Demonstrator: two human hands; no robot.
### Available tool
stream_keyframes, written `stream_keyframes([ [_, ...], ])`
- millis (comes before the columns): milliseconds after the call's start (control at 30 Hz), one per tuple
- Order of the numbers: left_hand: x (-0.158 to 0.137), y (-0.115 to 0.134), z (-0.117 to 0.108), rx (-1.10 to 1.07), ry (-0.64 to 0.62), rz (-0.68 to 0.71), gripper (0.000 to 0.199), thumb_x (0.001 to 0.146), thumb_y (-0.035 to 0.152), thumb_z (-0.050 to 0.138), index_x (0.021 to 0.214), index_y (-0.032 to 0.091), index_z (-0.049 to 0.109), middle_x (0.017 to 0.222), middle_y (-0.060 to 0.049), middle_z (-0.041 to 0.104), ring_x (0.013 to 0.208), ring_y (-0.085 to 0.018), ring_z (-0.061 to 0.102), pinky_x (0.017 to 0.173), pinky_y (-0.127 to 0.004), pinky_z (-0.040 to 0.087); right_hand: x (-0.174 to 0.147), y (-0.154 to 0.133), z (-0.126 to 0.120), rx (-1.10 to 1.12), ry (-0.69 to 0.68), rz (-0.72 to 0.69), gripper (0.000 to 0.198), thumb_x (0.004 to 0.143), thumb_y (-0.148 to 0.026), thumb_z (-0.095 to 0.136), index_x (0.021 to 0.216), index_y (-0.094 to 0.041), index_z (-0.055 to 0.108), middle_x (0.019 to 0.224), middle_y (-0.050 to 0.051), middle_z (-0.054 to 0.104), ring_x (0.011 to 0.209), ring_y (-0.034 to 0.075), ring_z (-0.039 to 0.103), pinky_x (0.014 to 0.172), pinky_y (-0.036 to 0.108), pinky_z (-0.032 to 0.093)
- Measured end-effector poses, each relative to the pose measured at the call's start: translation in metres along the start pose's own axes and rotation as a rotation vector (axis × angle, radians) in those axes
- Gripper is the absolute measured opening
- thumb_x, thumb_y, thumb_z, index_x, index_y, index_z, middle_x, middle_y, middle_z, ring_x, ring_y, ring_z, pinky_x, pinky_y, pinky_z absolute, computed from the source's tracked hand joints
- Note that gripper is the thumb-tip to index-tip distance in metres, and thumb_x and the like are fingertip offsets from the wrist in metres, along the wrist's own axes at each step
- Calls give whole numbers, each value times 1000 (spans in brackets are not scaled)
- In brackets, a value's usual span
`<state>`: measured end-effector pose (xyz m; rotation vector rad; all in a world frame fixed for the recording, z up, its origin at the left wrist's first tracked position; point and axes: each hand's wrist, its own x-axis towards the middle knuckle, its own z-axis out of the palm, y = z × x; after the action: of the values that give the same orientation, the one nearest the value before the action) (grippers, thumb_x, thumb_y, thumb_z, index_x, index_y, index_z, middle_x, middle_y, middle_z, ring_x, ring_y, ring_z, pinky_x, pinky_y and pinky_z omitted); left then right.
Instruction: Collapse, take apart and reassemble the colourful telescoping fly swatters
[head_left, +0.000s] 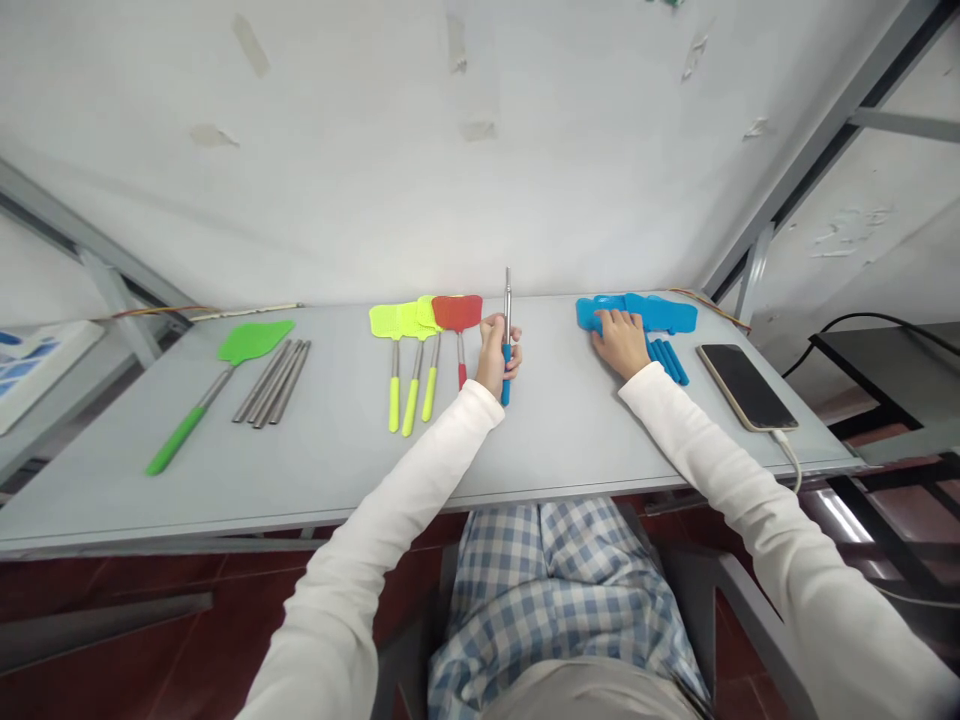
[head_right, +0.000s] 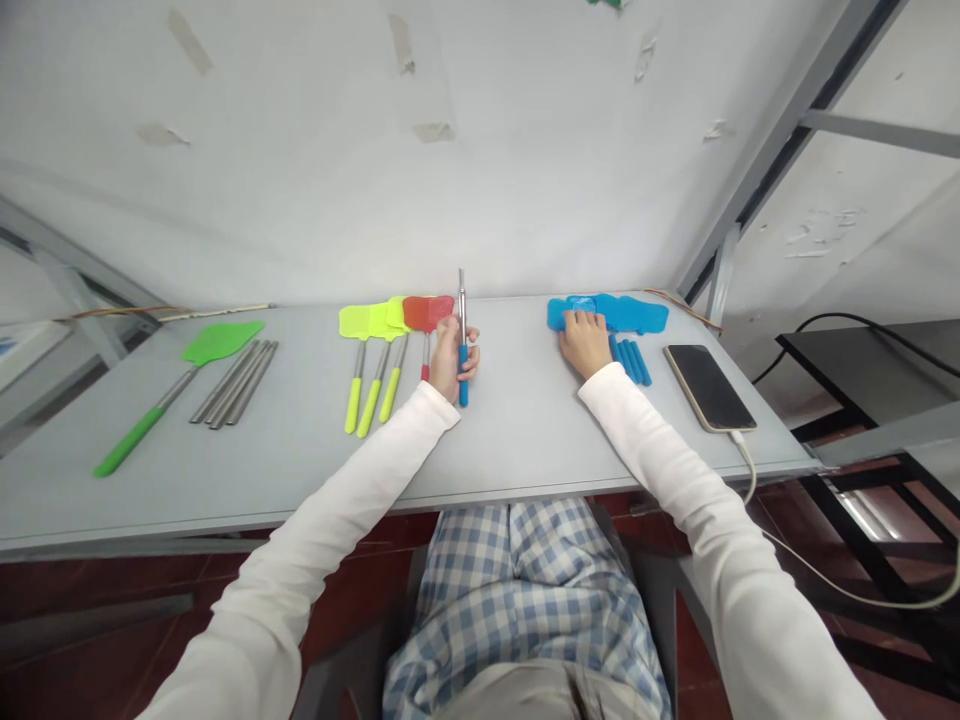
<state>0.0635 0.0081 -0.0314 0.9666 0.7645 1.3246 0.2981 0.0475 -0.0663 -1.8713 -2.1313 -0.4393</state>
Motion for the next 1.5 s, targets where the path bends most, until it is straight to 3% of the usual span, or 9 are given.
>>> stream_keyframes([
  [167, 5, 0, -9, 244, 25, 72, 29, 81, 26, 52, 109, 26, 44, 97, 3, 51, 49, -2, 40, 37, -15, 22, -6, -18, -19, 43, -8, -79, 47, 92, -16, 36, 136, -8, 50, 107, 18, 65, 102, 31, 58, 89, 42, 40],
  [300, 0, -1, -13, 750, -18, 440, 32, 84, 18, 51, 115, 24, 53, 106, -3, 58, 69, -7, 53, 58, -19, 44, -4, -17, -29, 260, 152, -9, 48, 91, -14, 34, 137, -11, 48, 113, 17, 65, 104, 28, 60, 93, 42, 45],
  [400, -7, -3, -13, 1118, -138, 684, 31, 90, 18, 47, 118, 22, 58, 111, -5, 62, 93, -14, 59, 78, -24, 49, -3, -7, -31, 478, 328, 95, 48, 89, -17, 37, 135, -15, 50, 114, 14, 64, 106, 25, 60, 94, 42, 48],
  [533, -8, -8, -14, 1382, -243, 805, 34, 95, 19, 41, 123, 21, 59, 111, -7, 64, 103, -17, 60, 88, -28, 48, 0, 3, -29, 876, 447, 389, 42, 80, -19, 51, 121, -19, 59, 97, 5, 65, 83, 17, 63, 83, 35, 54],
  [667, -5, -13, -17, 1414, -252, 809, 35, 97, 22, 39, 125, 19, 60, 108, -8, 63, 101, -17, 60, 91, -29, 48, 2, 0, -29, 1585, 274, 689, 15, 70, -15, 64, 83, -21, 62, 74, -4, 60, 64, 10, 59, 74, 29, 57],
  [800, -4, -14, -20, 1430, -211, 796, 37, 98, 24, 38, 127, 19, 60, 107, -8, 61, 99, -17, 60, 90, -29, 48, -2, -12, -31, 2038, 80, 803, 22, 71, -12, 72, 69, -22, 52, 74, -5, 64, 78, 9, 65, 86, 26, 58],
  [1033, -3, -12, -21, 1445, -66, 738, 34, 93, 21, 44, 120, 22, 64, 102, -6, 62, 94, -17, 60, 84, -28, 48, -7, -26, -25, 2125, -97, 889, 15, 82, -17, 69, 76, -25, 58, 81, -7, 69, 96, 9, 68, 80, 22, 57],
  [1200, -5, -11, -19, 1432, -20, 697, 32, 89, 19, 49, 116, 23, 67, 100, -5, 63, 91, -17, 61, 78, -27, 48, -4, -26, -25, 2122, -99, 792, 12, 80, -17, 70, 74, -24, 62, 86, -5, 72, 98, 7, 68, 85, 16, 55],
  [1500, -8, -12, -16, 1388, -28, 670, 32, 89, 18, 49, 116, 22, 66, 101, -5, 63, 91, -16, 61, 76, -26, 48, -5, -29, -22, 2079, 1, 662, 16, 70, -15, 79, 75, -23, 65, 83, -4, 74, 98, 10, 69, 102, 24, 52],
])
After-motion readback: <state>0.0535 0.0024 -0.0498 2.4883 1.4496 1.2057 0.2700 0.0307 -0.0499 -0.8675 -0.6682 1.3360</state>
